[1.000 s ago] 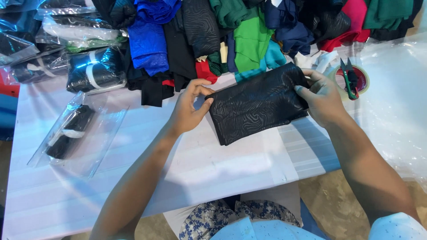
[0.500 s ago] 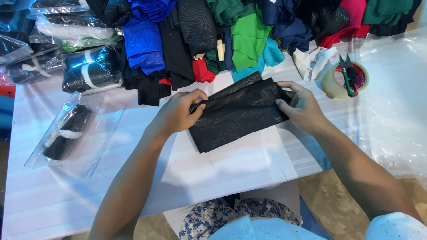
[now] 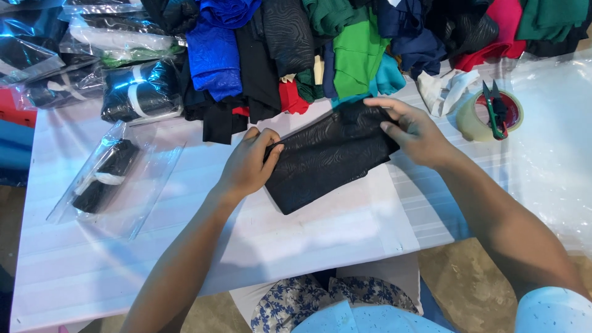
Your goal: A person folds a black rug, rolls it into a cylinder, and secures it with a white adhesive band on a work table.
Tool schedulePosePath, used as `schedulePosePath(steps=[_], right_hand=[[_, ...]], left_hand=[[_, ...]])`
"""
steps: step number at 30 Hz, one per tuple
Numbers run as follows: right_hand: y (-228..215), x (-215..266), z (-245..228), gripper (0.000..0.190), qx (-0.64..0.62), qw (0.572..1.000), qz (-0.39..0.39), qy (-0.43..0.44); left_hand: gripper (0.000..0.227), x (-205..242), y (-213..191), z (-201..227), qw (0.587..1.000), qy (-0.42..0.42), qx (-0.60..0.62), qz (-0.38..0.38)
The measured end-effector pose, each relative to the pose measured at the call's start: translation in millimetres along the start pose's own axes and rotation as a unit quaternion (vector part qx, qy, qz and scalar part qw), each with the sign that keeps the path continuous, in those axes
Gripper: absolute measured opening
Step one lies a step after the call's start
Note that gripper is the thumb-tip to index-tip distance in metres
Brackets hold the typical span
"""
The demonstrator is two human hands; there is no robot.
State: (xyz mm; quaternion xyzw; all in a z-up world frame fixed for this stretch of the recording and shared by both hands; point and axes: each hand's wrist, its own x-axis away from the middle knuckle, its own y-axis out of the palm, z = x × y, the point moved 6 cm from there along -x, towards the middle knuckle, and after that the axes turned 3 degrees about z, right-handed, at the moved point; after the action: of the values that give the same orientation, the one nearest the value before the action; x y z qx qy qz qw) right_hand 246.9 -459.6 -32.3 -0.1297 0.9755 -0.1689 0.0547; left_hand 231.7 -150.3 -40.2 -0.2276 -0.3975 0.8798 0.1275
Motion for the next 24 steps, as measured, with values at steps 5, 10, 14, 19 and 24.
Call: schedulePosePath(steps=[5,10,14,19,24], right_hand=[[13.0,0.3,-24.3,0.06,0.009,0.999,-0.002,0.038],[19.5,7.0,-20.4,0.072,0.045,0.997,-0.001,0.056],[28.9,8.1,-30.8,0.077,0.077,0.995,-0.011,0.058],[24.2,8.6,-23.3,0.068,0.208,0.977,0.028,0.035],[39.7,15.9,-43.9,0.065,0.566,0.819,0.082,-0.038]], left_hand=[[0.006,1.1,-1.1,-13.6,0.996,0.022,-0.07,0.044],[0.009,8.1,-2.5,-26.0,0.992,0.051,-0.107,0.039],[0.017,13.2,3.2,-38.1,0.992,0.014,-0.127,0.012],[0.008,16.3,-6.1,-23.9,0.986,-0.044,-0.163,-0.013],[0.038,24.6,-16.8,24.8,0.978,-0.084,-0.191,0.001]])
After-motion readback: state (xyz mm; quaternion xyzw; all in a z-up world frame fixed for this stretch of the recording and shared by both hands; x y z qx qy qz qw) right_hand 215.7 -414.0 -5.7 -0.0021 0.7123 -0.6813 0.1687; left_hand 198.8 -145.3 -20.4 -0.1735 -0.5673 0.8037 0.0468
